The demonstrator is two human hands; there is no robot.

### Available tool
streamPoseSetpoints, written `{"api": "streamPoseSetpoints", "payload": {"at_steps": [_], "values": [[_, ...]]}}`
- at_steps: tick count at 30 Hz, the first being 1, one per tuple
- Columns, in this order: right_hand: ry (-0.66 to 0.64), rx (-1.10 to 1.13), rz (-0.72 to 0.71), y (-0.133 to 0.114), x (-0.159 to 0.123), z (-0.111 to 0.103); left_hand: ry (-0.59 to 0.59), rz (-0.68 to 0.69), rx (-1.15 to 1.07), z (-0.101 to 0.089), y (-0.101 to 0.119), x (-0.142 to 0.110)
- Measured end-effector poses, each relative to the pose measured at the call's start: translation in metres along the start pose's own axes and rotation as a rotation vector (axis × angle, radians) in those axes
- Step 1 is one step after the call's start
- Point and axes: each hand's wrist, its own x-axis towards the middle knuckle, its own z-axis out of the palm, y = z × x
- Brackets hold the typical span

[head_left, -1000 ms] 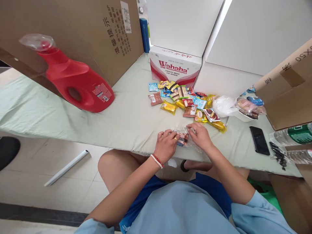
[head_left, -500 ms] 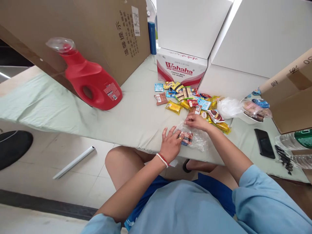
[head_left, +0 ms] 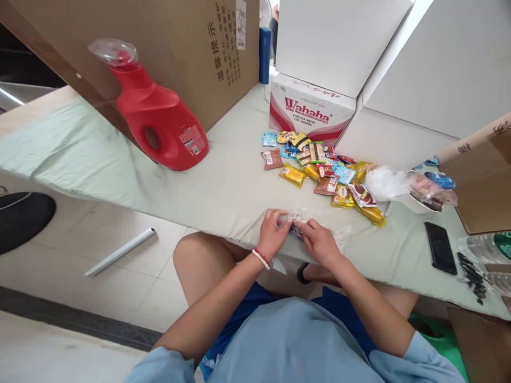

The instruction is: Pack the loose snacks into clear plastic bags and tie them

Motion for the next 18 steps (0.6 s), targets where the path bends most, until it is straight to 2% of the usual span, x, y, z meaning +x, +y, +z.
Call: {"api": "streamPoseSetpoints", "payload": {"at_steps": [2, 6, 9, 12, 18], "values": [[-0.064, -0.108, 0.013, -0.004, 0.0, 0.0, 0.025, -0.119, -0.076, -0.002, -0.001, 0.012], [-0.12, -0.206, 0.016, -0.009, 0.0, -0.006, -0.095, -0.262, -0.224, -0.013, 0.0, 0.04], [-0.137, -0.213, 0.006, -0.011, -0.002, -0.01, 0.0, -0.31, -0.236, -0.027, -0.003, 0.053], [-0.145, -0.2, -0.014, -0.012, -0.001, -0.01, 0.074, -0.361, -0.232, -0.035, -0.002, 0.051], [-0.101, -0.171, -0.033, -0.014, 0.003, -0.003, -0.067, -0.3, -0.125, -0.012, 0.014, 0.034]]}}
